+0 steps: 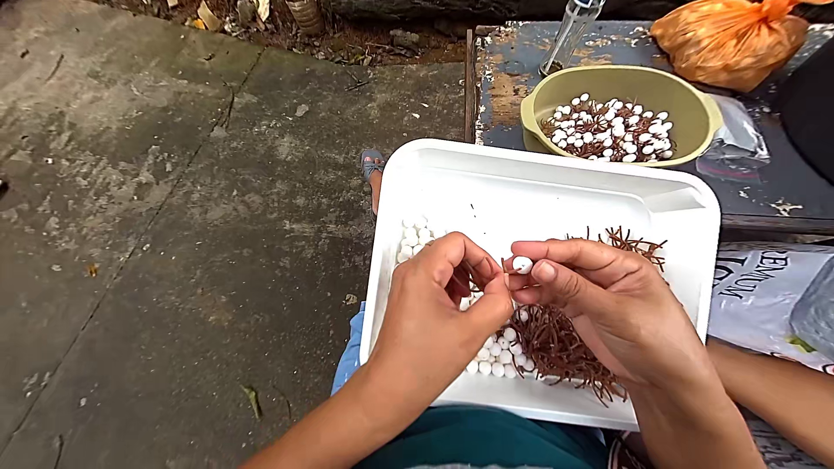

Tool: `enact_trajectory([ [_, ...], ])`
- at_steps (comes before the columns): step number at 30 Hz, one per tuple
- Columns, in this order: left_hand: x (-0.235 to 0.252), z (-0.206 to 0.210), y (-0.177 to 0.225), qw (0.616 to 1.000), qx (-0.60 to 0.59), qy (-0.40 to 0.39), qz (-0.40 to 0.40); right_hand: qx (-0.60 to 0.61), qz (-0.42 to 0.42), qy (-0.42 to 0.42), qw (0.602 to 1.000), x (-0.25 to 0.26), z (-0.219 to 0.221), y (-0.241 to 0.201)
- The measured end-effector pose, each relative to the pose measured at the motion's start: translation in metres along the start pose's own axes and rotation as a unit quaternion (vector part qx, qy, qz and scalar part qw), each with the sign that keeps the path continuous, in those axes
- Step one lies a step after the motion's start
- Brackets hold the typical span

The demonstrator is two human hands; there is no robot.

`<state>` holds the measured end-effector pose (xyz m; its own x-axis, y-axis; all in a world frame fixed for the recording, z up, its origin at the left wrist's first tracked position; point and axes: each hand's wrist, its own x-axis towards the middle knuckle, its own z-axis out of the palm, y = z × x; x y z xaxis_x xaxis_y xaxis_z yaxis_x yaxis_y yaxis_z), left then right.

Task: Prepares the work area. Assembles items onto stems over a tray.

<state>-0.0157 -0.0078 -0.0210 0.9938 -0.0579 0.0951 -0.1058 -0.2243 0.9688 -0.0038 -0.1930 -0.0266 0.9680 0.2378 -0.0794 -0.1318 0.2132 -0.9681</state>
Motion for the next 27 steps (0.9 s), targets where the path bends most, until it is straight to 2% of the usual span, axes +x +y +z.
enact_trajectory([
  [6, 0.0004, 0.0019, -0.0001, 0.999, 0.032, 0.013, 0.018, 0.011, 0.002, 0.011, 1.000, -0.0007, 0.0016, 0.0006],
  [16, -0.0001, 0.0026, -0.0008, 0.996, 0.078, 0.012, 0.045, -0.065, -0.050, 0.008, 0.997, -0.0007, -0.0003, 0.0019],
  [22, -0.0009, 0.0053, -0.0005, 0.997, 0.065, 0.006, 0.049, -0.044, -0.044, 0.017, 0.998, -0.0026, 0.0073, 0.0014],
  [27, 0.0033, 0.0011, 0.0017, 0.999, 0.048, 0.009, 0.020, -0.055, -0.030, 0.016, 0.998, 0.0007, 0.0010, -0.0033],
])
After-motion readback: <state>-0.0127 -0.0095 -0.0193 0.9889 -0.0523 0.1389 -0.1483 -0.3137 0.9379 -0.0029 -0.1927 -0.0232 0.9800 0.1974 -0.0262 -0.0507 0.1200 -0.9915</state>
